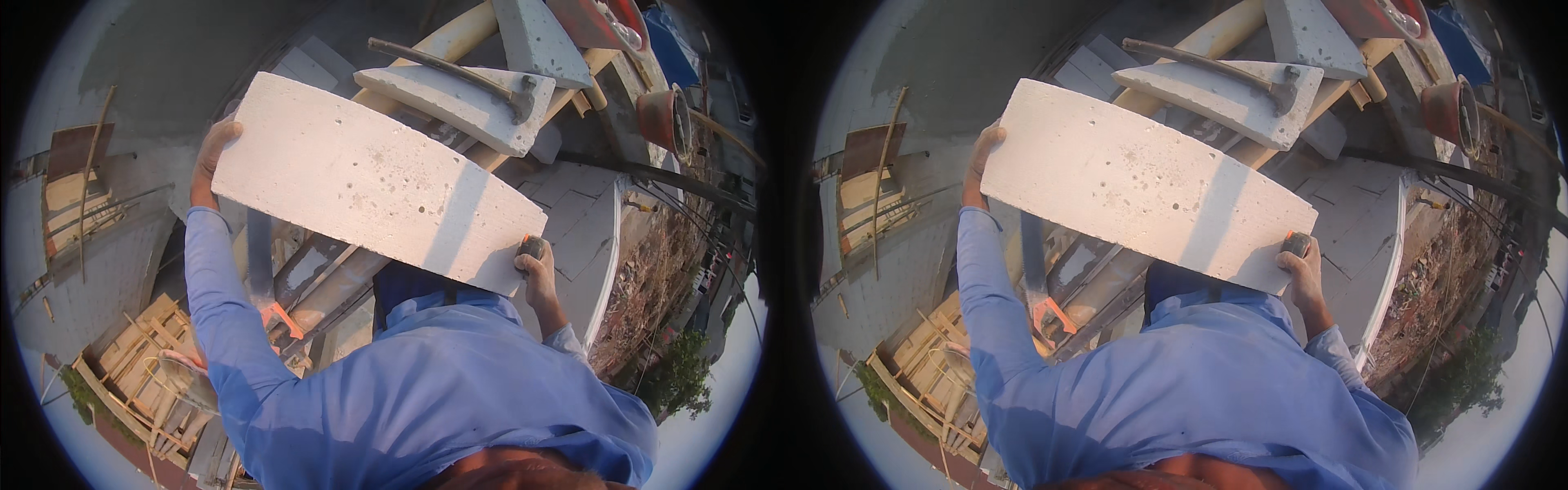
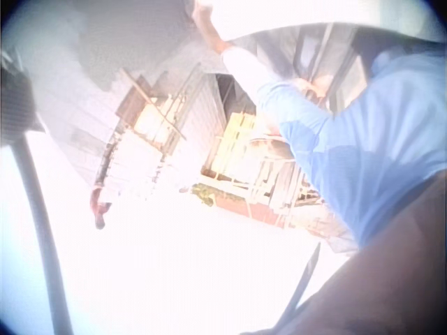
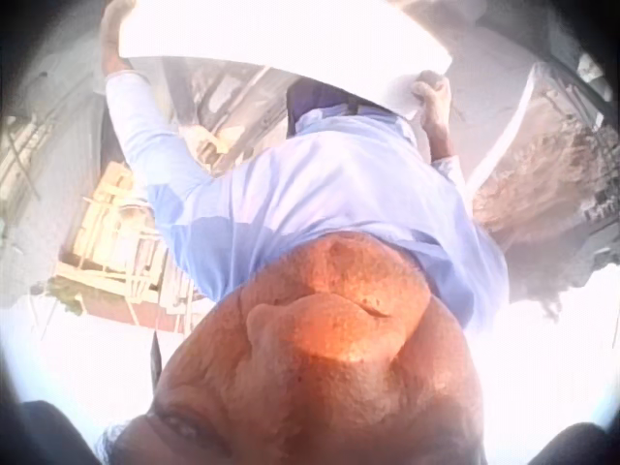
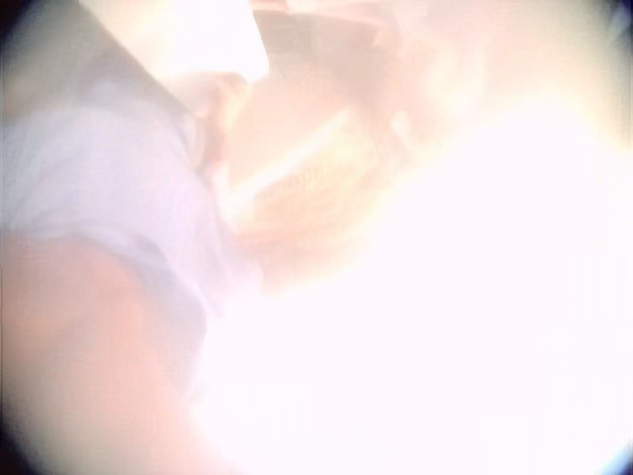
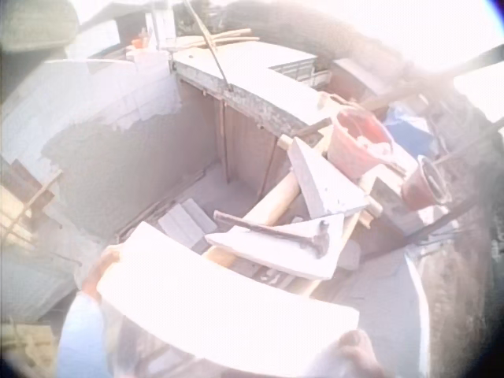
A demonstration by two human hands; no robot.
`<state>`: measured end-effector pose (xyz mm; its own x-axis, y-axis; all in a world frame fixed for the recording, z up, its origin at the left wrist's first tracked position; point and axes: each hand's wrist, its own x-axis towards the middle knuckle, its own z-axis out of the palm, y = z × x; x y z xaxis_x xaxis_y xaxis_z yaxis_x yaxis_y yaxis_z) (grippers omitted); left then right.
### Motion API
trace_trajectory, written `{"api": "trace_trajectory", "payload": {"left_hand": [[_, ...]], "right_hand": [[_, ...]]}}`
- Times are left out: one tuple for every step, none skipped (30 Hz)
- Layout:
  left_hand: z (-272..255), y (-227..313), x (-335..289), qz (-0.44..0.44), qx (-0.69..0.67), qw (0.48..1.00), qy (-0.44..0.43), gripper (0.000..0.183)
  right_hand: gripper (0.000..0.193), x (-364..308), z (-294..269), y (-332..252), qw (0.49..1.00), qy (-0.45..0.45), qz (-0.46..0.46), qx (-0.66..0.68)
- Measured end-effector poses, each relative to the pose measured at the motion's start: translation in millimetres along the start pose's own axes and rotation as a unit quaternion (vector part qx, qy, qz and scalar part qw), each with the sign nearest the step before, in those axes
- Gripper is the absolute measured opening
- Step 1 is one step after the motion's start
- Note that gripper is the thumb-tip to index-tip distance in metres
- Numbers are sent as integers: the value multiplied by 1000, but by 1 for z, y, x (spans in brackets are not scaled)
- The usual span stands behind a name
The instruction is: The person measures a concrete block using a tape measure and then saws the block to size.
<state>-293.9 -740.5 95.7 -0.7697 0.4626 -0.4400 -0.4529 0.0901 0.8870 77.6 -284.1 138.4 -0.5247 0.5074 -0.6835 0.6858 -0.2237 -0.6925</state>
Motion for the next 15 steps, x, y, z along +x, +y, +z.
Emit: {"api": "trace_trajectory", "payload": {"left_hand": [[-9,-1,12,-6,8,1000,-3,84],[-9,5,24,-10,18,1000,-4,84],[2,17,38,2,44,999,-13,83],[15,26,43,4,69,997,-18,82],[26,33,49,8,93,995,-22,82],[28,34,50,3,122,993,-9,80],[27,30,55,-2,151,989,3,78],[26,27,58,-5,179,984,16,76],[30,26,58,-13,194,980,31,74],[34,25,56,-20,207,977,46,72],[38,23,57,-28,219,973,64,70],[39,23,56,-15,286,954,86,68],[38,18,54,-9,347,931,115,67],[35,14,53,-6,406,902,144,65],[39,9,47,14,481,850,213,61]], "right_hand": [[50,-3,3,5,1000,-4,17,5],[52,-7,9,3,998,-9,30,49],[53,-7,14,7,998,-8,20,64],[53,-9,18,15,997,-12,18,76],[54,-11,19,21,996,-16,15,88],[55,-13,17,22,997,-10,31,65],[56,-13,17,20,997,-19,31,72],[57,-12,15,17,996,-27,31,77],[57,-11,12,16,996,-34,32,77],[58,-9,8,18,997,-38,43,46],[58,-9,5,21,998,-32,38,36],[58,-5,5,23,999,-38,28,23],[58,-2,4,23,998,-51,21,3],[58,2,3,18,998,-52,13,25],[57,0,4,14,997,-61,20,41]]}}
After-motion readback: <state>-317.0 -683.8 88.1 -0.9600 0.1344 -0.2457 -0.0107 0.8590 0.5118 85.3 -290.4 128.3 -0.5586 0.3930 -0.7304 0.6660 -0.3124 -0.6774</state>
